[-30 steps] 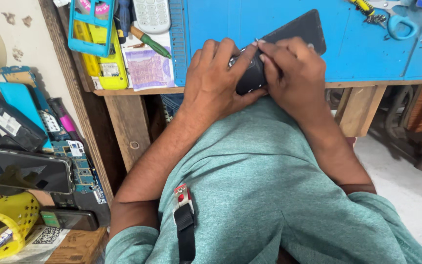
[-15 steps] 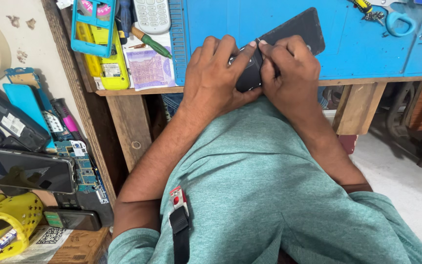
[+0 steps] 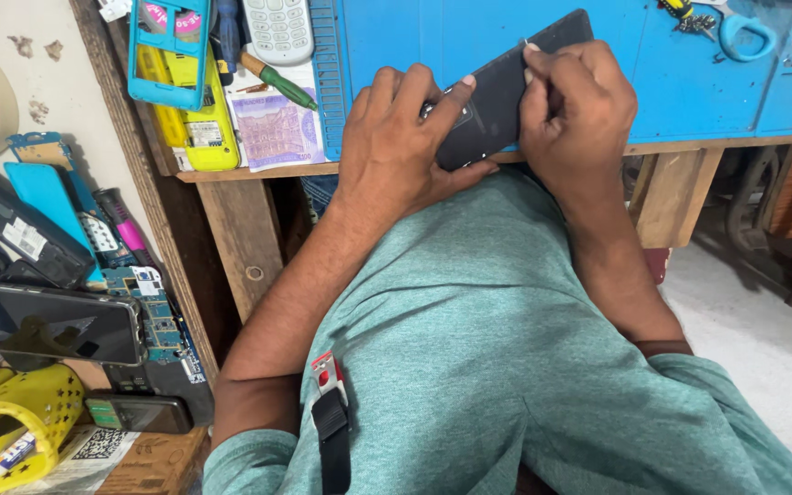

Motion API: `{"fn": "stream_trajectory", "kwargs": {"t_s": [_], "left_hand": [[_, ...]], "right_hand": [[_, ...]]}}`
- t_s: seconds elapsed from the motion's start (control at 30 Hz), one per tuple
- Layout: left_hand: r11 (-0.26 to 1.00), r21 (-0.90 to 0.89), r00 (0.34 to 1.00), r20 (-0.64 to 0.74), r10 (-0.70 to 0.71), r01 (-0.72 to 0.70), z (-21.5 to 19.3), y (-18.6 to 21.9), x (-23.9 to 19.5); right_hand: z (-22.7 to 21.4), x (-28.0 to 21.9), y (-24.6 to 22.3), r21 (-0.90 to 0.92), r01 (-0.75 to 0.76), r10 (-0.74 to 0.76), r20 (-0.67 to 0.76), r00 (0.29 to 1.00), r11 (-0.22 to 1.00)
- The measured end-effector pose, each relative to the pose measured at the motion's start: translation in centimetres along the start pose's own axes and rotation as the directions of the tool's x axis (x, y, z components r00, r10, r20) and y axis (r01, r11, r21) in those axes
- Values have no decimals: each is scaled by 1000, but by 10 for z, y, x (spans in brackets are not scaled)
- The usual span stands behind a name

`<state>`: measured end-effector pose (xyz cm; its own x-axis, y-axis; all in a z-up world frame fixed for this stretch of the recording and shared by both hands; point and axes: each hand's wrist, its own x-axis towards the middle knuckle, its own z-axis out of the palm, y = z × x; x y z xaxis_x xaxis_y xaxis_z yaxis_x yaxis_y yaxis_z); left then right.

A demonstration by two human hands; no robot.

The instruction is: The person uses a small metal tool to pry and separate the back cover of a smartphone. They work along the edges and around the camera module, repeatedly inserting the tool to loosen the casing.

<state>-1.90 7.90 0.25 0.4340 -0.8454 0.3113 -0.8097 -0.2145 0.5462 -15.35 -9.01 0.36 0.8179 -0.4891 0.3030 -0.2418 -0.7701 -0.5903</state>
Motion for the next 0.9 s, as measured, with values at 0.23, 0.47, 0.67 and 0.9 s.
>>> {"fn": "stream_trajectory", "kwargs": {"t_s": [0.23,0.47,0.67,0.9], "left_hand": [[1000,12,1000,8,-5,5,1,0,1],[1000,12,1000,-9,25,-25,5,-1,0],[1000,14,1000,-8,23,-23,4,-1,1],[999,17,1000,-4,30,-30,7,-1,0]], "right_hand": [[10,-9,-10,-41,118,-114,95,989,992],[-5,2,20,-37,44,-46,-48,998,998],[-8,7,12,-75,110,-111,-3,994,991],[-3,-4,15,-113,65,-71,-47,996,992]]}}
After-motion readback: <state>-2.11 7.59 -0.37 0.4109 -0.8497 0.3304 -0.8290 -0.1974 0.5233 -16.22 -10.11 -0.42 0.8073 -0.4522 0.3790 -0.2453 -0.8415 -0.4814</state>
